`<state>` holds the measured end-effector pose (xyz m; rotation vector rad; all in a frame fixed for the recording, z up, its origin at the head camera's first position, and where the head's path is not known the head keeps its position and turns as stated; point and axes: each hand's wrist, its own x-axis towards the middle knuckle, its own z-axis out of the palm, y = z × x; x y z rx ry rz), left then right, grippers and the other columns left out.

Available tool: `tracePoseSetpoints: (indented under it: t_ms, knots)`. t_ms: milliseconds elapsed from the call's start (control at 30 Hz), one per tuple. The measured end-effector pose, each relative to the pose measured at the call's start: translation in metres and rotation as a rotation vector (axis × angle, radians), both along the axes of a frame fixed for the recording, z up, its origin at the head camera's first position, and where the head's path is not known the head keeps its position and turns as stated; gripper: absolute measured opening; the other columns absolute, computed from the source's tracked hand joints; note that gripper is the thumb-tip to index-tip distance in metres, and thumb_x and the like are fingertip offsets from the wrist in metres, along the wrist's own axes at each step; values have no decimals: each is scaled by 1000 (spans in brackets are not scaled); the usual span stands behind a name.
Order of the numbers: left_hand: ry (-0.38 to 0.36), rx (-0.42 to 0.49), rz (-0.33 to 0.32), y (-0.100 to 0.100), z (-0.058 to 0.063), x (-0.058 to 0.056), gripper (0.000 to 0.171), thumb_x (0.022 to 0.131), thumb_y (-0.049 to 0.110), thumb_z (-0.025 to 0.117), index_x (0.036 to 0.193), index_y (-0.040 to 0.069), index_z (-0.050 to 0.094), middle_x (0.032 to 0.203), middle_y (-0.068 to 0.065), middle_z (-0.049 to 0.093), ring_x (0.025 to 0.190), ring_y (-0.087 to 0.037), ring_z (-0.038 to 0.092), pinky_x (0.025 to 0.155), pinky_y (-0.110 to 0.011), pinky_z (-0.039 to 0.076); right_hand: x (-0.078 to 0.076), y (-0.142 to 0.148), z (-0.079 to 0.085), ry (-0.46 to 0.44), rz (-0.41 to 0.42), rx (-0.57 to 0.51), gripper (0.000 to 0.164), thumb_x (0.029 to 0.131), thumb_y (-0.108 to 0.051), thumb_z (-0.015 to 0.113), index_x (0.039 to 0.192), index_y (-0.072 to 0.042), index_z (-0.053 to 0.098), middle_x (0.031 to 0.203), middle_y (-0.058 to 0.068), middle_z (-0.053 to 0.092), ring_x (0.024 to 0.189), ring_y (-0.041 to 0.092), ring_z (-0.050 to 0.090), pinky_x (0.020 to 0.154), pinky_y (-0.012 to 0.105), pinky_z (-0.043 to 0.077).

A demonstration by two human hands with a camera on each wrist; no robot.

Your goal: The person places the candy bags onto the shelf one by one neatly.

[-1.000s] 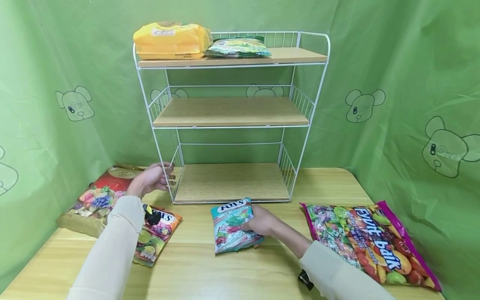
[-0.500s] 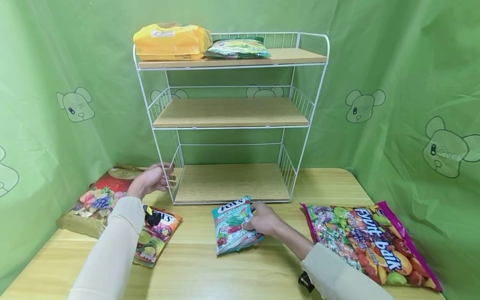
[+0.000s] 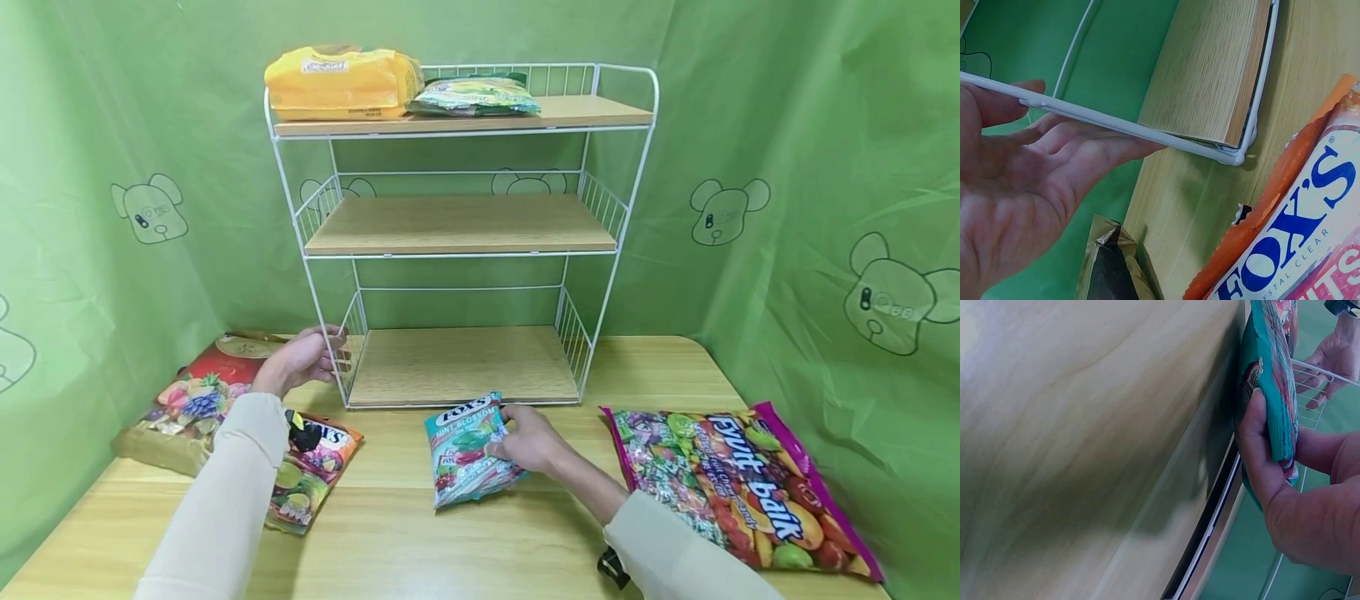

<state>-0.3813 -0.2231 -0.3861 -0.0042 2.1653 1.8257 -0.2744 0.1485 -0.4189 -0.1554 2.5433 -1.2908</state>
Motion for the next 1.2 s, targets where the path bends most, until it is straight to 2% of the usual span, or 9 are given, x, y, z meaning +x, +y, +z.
tracePoseSetpoints:
  t_ms: [167,333,433,600,967,1200]
  knots:
    - [8,-7,-2,-1,0,0,39,105,11,42,140,-3,35,86,-9,55,67,-16,60,57,-27,54,0,1,3,17,-14,-21,48,91,-4,68,136,5,53,72,10,65,56,18,58,57,31,53]
    - [9,-5,-2,-1,0,1,38,105,11,42,140,-3,35,83,-7,54,66,-16,58,57,-27,54,0,5,11,41,6,-64,42,93,-2,64,133,7,55,73,12,67,54,19,62,54,38,59]
    - [8,0,-3,-1,1,1,35,105,11,42,138,-1,38,81,-6,53,65,-16,57,57,-27,53,0,7,19,62,30,-96,37,93,0,62,129,9,56,78,14,68,55,20,64,53,41,60]
    - [10,2,-1,-1,2,3,34,105,10,42,137,0,39,80,-5,53,65,-15,57,56,-27,52,1,8,36,69,34,-120,41,94,-1,60,133,11,53,84,16,69,58,21,66,55,44,62]
    - [7,4,0,-2,0,2,34,105,11,42,138,0,39,78,-5,52,63,-14,57,56,-26,53,4,16,88,117,56,-58,47,96,-6,62,138,11,49,85,13,70,63,19,67,61,37,61]
    - [0,15,3,-1,1,2,36,105,11,42,139,0,37,78,-6,53,65,-15,58,59,-28,55,8,24,137,136,72,-12,52,99,-11,59,145,8,44,87,12,69,69,21,66,66,36,60]
